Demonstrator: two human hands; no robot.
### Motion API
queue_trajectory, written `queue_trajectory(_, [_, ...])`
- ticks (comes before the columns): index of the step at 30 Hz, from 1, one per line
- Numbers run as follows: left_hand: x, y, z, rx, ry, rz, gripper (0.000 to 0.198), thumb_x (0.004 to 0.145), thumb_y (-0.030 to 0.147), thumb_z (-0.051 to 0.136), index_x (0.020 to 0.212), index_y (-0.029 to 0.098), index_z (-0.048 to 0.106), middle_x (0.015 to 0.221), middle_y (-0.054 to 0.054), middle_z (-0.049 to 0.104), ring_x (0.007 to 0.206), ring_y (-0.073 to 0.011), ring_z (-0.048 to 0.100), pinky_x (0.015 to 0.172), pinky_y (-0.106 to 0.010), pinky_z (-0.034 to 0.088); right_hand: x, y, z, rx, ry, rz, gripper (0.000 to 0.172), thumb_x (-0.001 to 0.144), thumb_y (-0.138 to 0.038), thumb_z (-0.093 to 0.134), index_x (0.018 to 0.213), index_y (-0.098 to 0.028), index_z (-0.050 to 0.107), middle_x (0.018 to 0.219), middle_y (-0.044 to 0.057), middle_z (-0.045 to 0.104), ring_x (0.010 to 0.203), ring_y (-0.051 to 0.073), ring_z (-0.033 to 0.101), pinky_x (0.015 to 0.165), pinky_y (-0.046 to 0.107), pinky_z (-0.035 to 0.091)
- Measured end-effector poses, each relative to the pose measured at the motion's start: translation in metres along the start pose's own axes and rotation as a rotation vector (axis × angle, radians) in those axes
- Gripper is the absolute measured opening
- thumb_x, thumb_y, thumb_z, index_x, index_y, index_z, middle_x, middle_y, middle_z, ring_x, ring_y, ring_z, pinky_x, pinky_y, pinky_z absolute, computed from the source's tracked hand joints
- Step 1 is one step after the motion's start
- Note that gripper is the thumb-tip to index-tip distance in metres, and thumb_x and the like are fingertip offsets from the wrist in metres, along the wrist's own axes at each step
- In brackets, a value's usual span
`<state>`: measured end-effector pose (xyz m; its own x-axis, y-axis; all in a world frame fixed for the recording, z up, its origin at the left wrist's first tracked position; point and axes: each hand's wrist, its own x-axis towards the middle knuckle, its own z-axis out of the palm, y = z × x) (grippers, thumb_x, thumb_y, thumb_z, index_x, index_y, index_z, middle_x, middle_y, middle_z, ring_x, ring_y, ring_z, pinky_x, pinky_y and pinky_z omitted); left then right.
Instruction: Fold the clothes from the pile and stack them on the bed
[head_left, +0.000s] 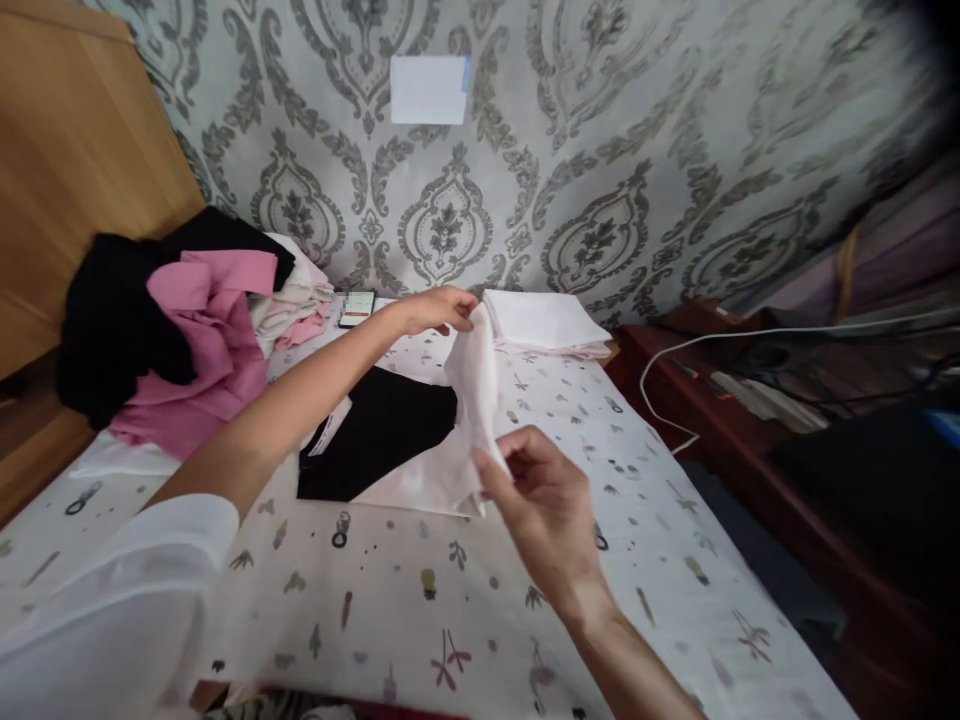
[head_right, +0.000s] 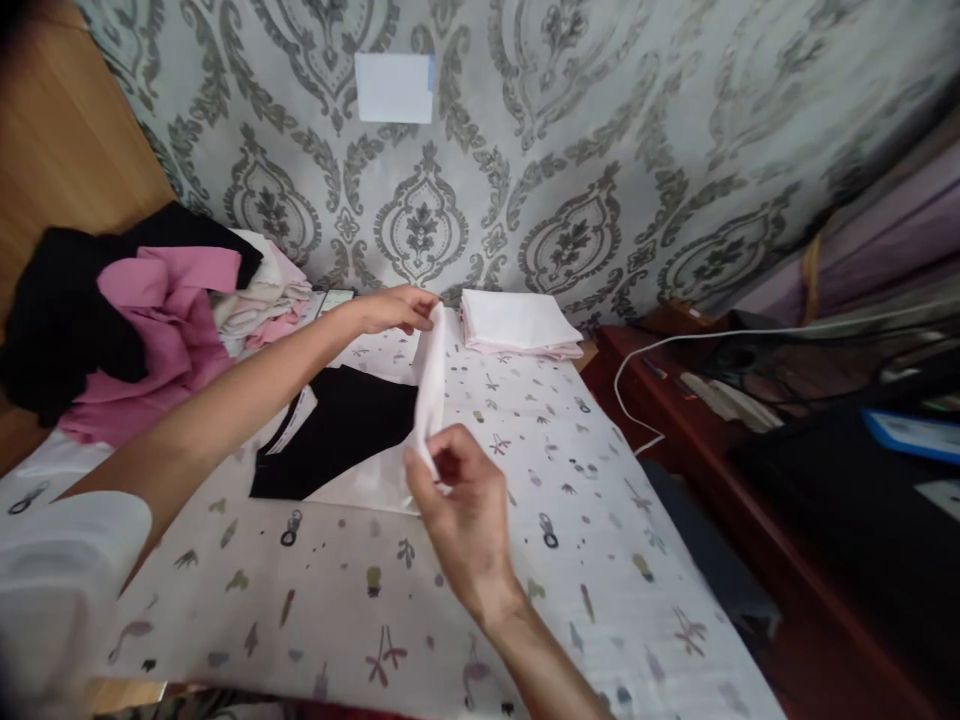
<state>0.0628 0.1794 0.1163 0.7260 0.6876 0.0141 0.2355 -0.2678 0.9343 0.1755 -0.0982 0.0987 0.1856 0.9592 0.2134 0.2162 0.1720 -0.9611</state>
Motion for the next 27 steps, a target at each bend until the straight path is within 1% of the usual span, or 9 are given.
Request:
queue_trajectory(5, [-0.075,-0.046,-0.042,-0.221,0.122,-0.023,0.024,0.06,0.009,0.064,0.082,0.017,0.06,0.081,0.0,0.066,0.071,-0.0119,0.061,0.062,-0.021,0.043,0.007,0.005,0.083,-0.18,-0.308,-0.115,0.021,0.084,-0.026,0.056,0.067,-0.023,0.042,0.061,-0.006,0.043,0.056,0.011,0.039,0.051,0.023,0.032])
queue_trajectory(8, [-0.11,-0.083,-0.052,-0.256,0.206,-0.151,0.021,0.058,0.01,0.061,0.077,0.017,0.06,0.067,0.003,0.06,0.056,-0.009,0.054,0.053,-0.018,0.04,0.011,0.025,0.123,-0.357,-0.467,-0.157,0.021,0.078,-0.015,0.054,0.067,-0.023,0.038,0.062,-0.006,0.041,0.057,0.011,0.037,0.054,0.023,0.03])
queue_trajectory(10, [-0.124,-0.102,-0.054,-0.253,0.233,-0.215,0.021,0.056,0.008,0.059,0.075,0.017,0.061,0.059,0.005,0.054,0.047,-0.0068,0.046,0.045,-0.017,0.032,0.012,0.035,0.14,-0.492,-0.545,-0.162,0.022,0.075,-0.01,0.054,0.068,-0.023,0.038,0.063,-0.007,0.042,0.057,0.011,0.037,0.055,0.024,0.028])
queue_trajectory(13, [-0.131,-0.118,-0.054,-0.264,0.245,-0.226,0.023,0.055,0.007,0.058,0.076,0.017,0.063,0.056,0.005,0.053,0.044,-0.0065,0.045,0.041,-0.016,0.029,0.013,0.041,0.151,-0.618,-0.614,-0.139,0.02,0.076,-0.008,0.055,0.071,-0.022,0.042,0.065,-0.006,0.045,0.058,0.011,0.038,0.057,0.024,0.026])
queue_trajectory(16, [-0.131,-0.12,-0.056,-0.327,0.261,-0.286,0.018,0.061,0.011,0.061,0.078,0.016,0.064,0.061,0.002,0.059,0.05,-0.0096,0.054,0.046,-0.018,0.04,0.013,0.038,0.152,-0.666,-0.652,-0.119,0.019,0.079,-0.008,0.056,0.073,-0.022,0.045,0.067,-0.005,0.046,0.06,0.012,0.039,0.058,0.025,0.026])
queue_trajectory(18, [-0.132,-0.117,-0.056,-0.403,0.276,-0.341,0.011,0.069,0.019,0.064,0.08,0.016,0.065,0.065,-0.001,0.062,0.055,-0.0119,0.059,0.051,-0.021,0.047,0.014,0.035,0.152,-0.685,-0.663,-0.128,0.017,0.08,-0.008,0.056,0.074,-0.021,0.047,0.068,-0.005,0.048,0.06,0.012,0.039,0.059,0.025,0.026])
queue_trajectory(22, [-0.139,-0.11,-0.057,-0.436,0.271,-0.292,0.025,0.077,0.038,0.071,0.084,0.015,0.063,0.071,-0.001,0.062,0.059,-0.0127,0.059,0.052,-0.023,0.049,0.016,0.029,0.153,-0.697,-0.675,-0.141,0.015,0.081,-0.008,0.055,0.076,-0.021,0.049,0.07,-0.004,0.051,0.061,0.012,0.04,0.058,0.025,0.026])
queue_trajectory(24, [-0.143,-0.108,-0.057,-0.356,0.31,-0.252,0.025,0.072,0.031,0.077,0.084,0.016,0.062,0.066,0.002,0.057,0.055,-0.0105,0.056,0.05,-0.02,0.044,0.017,0.026,0.155,-0.692,-0.675,-0.157,0.014,0.081,-0.008,0.055,0.077,-0.021,0.05,0.071,-0.004,0.053,0.061,0.013,0.042,0.059,0.025,0.027])
queue_trajectory(27, [-0.149,-0.109,-0.057,-0.253,0.409,-0.264,0.022,0.068,0.016,0.075,0.086,0.018,0.062,0.062,0.006,0.05,0.051,-0.0083,0.049,0.047,-0.018,0.037,0.016,0.025,0.162,-0.694,-0.683,-0.212,0.011,0.083,-0.011,0.055,0.081,-0.021,0.053,0.074,-0.002,0.058,0.063,0.013,0.047,0.059,0.026,0.029])
